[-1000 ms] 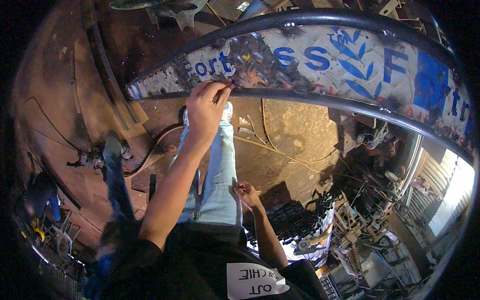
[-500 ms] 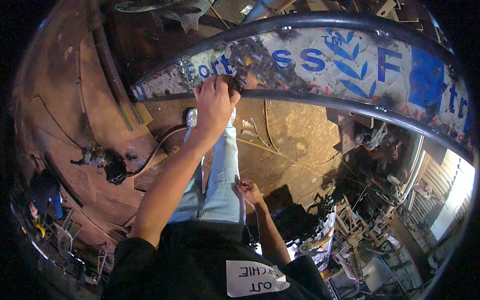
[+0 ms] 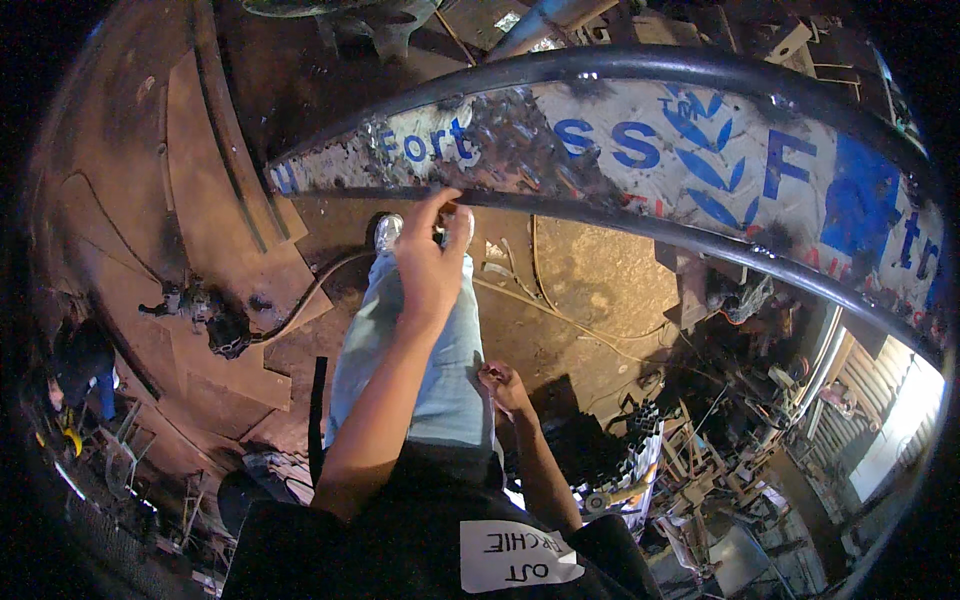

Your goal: The person stands in a workshop and uses their hands to peel a large blue and white sticker off a long metal beam. They work along the length of the beam, pulling off sections of the adhesive label.

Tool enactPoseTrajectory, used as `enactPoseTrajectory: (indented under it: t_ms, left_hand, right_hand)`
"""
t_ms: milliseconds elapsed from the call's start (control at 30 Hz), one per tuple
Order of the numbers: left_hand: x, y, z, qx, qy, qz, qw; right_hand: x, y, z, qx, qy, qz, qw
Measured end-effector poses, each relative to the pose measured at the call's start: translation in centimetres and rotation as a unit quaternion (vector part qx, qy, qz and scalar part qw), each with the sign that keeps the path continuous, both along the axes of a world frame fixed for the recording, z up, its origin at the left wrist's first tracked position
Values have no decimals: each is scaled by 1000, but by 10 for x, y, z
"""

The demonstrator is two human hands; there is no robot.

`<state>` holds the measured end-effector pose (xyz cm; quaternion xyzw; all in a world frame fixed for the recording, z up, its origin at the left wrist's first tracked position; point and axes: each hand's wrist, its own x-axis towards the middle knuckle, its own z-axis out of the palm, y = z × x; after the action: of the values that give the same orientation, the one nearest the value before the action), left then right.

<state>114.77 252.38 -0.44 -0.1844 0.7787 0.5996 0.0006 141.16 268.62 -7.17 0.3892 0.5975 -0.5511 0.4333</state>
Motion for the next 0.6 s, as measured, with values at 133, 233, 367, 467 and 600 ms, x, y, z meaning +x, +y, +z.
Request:
enactPoseTrajectory:
  t_ms: [133,233,367,467,600]
  left_hand:
    - [-2,20,-2,-23,44,45,998]
    - [-5,28,0,-58,55,78,994]
    - [-8,30,3,-38,19,79,996]
    - [-12,32,1,-77,53,91,991]
    - [-13,36,2,-62,35,112,991]
  right_hand:
    - [0,11,-5,15,15,46,999]
    - [-3,20,-7,23,6,56,998]
    - [-11,34,-7,8,60,114,992]
    - [-17,42,-9,15,102,142,984]
    - [-21,52,-17,11,86,120,989]
